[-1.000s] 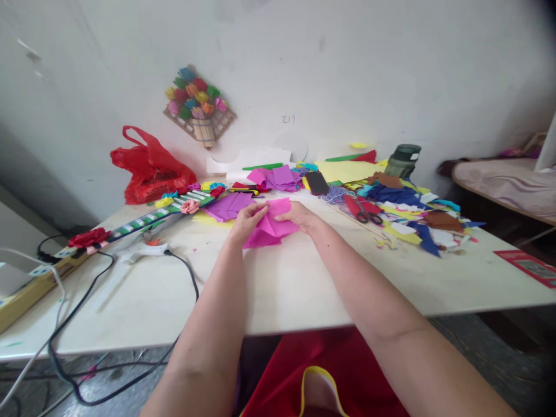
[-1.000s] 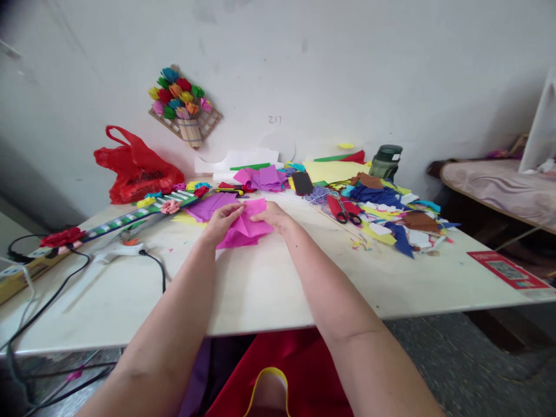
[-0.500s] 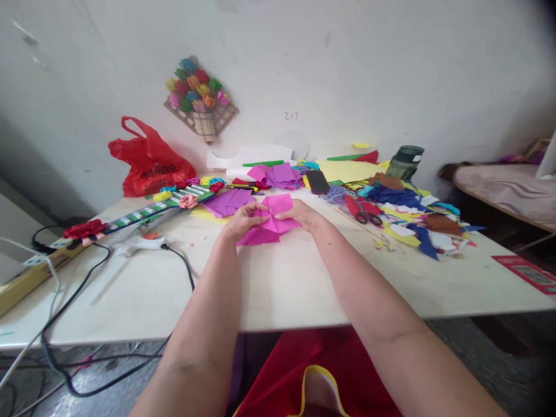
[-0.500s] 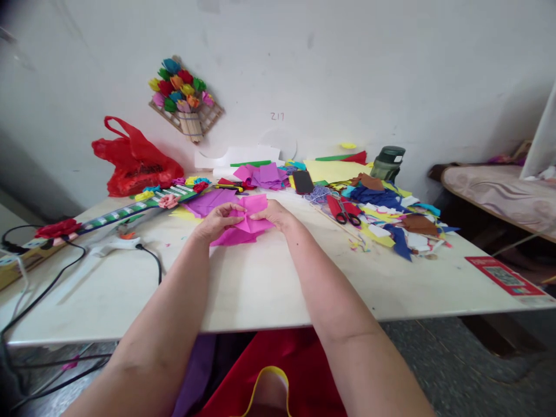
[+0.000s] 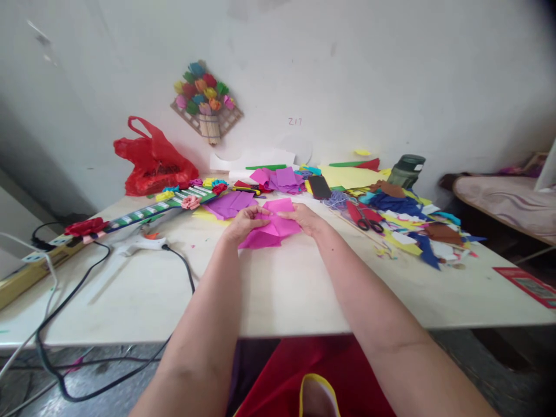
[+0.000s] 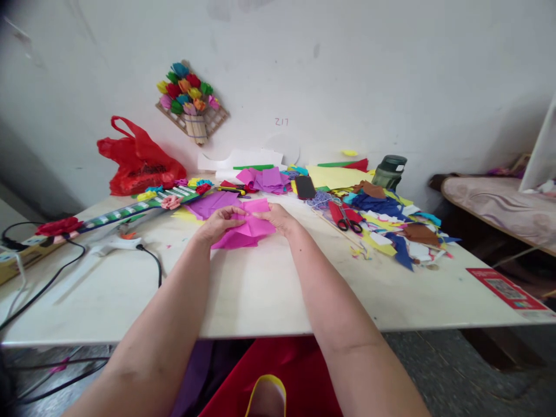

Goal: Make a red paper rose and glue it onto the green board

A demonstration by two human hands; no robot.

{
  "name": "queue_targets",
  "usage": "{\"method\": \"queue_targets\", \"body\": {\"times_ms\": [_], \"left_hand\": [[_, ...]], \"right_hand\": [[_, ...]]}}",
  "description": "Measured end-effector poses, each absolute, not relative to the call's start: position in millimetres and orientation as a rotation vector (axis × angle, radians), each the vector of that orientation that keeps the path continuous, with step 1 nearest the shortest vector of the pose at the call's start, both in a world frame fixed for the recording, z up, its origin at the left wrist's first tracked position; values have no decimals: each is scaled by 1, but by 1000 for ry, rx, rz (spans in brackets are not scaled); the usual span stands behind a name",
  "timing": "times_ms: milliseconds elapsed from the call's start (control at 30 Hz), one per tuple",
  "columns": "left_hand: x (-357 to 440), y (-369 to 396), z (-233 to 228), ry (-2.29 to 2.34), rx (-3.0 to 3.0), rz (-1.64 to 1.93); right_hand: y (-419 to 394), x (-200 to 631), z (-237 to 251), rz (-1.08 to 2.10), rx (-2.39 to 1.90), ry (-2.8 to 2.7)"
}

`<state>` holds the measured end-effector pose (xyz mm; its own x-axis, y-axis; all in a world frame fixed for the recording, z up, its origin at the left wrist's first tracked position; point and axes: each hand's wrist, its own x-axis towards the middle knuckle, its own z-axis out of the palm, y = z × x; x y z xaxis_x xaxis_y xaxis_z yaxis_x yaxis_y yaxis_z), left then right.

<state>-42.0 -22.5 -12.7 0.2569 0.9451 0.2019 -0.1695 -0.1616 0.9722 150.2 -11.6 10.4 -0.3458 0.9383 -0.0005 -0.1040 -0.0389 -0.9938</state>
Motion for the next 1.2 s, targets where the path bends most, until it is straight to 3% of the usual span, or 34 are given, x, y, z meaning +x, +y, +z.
{"method": "queue_targets", "body": {"times_ms": [367, 633, 1200], "left_hand": [[-42, -27, -9, 817, 1304, 1162], [-43, -28, -7, 837, 1297, 1130], [-44, -26, -9, 848, 1319, 1151]], "right_hand": [[-8, 151, 8, 1464, -1014, -1331], [-3, 151, 2, 1233, -1012, -1409], [-5, 147, 1, 1225, -906, -1447]]}}
